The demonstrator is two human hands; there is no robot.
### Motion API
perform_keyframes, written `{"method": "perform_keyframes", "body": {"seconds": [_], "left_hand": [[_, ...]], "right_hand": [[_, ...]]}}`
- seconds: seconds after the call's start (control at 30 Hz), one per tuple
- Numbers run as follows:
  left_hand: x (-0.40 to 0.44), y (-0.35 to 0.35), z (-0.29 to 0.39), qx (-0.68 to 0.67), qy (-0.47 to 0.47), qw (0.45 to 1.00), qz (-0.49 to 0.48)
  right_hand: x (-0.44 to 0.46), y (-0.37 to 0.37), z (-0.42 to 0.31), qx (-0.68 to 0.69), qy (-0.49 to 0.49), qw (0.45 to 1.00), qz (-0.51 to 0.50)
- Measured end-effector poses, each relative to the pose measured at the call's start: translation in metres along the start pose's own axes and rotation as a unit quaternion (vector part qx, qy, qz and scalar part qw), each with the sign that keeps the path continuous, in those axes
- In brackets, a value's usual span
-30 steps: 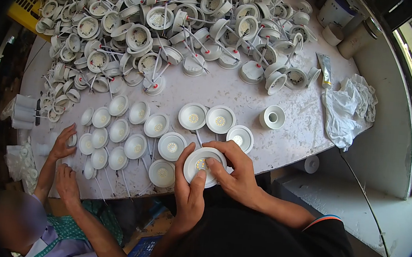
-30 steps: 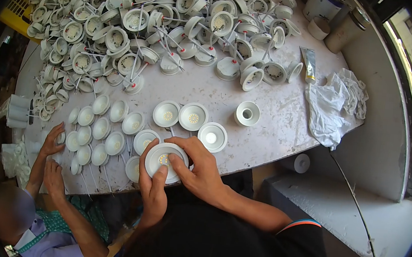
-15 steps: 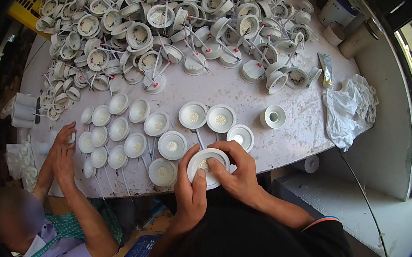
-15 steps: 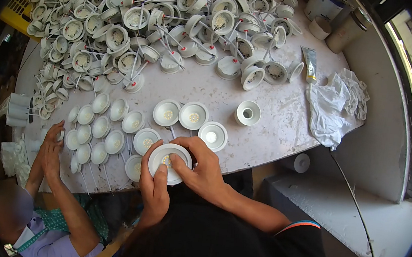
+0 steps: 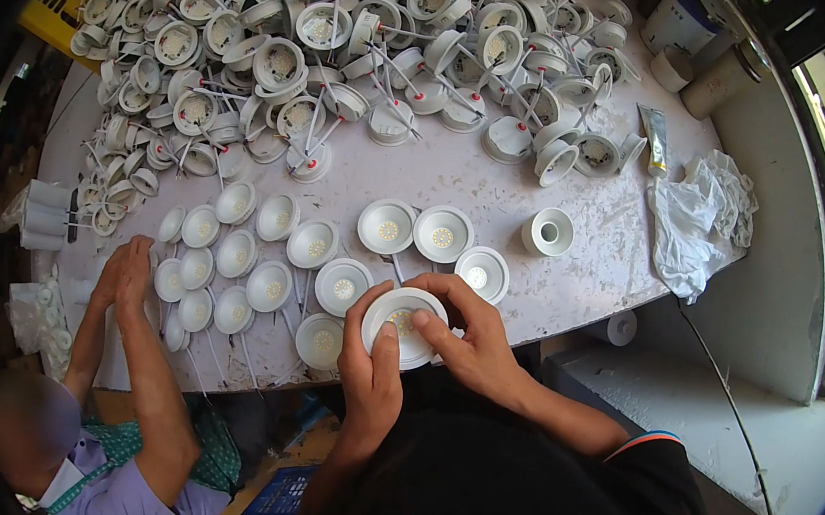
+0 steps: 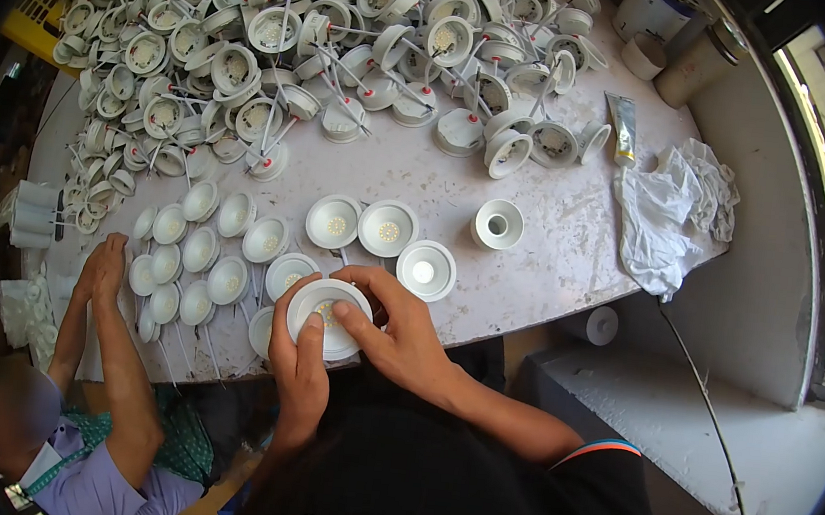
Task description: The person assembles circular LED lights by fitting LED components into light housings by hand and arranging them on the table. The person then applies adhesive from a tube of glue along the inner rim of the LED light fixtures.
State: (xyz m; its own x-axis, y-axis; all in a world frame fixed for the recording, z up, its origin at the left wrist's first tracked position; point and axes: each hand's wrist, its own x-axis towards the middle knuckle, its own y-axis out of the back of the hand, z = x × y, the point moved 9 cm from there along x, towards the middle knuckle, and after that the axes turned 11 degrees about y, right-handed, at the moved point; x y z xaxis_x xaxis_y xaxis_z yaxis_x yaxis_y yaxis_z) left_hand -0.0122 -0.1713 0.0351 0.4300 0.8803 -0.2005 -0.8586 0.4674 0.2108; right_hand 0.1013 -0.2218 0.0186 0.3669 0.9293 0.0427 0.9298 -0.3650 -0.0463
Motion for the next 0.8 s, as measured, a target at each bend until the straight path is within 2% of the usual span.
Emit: {"method": "perform_keyframes", "body": {"seconds": [0.2,0.27,0.33,0.43,0.5,0.7,0.8], "left_hand": [[0.004,0.002,-0.004,-0.028,0.026,0.999,-0.019],[0.004,0.002,-0.008,-0.082,0.023,0.996,-0.035],[0.005,0.003,-0.007,-0.071,0.027,0.997,-0.026],[0.006,0.005,-0.007,-0.06,0.026,0.998,-0.016],[0.006,0.005,-0.007,-0.059,0.023,0.998,-0.015],[0.004,0.006,-0.006,-0.018,0.0,1.0,-0.012],[0.003,0.005,-0.003,-0.026,0.005,0.999,-0.041]], "right_hand": [[0.001,-0.001,0.006,0.01,0.028,1.0,0.003],[0.001,-0.001,0.007,0.004,0.04,0.999,0.001],[0.002,-0.001,0.004,-0.002,0.051,0.999,-0.001],[0.002,-0.002,0.005,-0.006,0.013,1.0,-0.014],[0.002,-0.001,-0.001,-0.051,0.042,0.998,-0.008],[0.0,0.001,-0.005,-0.062,0.044,0.997,0.009],[0.0,0.001,-0.006,-0.064,0.042,0.997,0.011]]}}
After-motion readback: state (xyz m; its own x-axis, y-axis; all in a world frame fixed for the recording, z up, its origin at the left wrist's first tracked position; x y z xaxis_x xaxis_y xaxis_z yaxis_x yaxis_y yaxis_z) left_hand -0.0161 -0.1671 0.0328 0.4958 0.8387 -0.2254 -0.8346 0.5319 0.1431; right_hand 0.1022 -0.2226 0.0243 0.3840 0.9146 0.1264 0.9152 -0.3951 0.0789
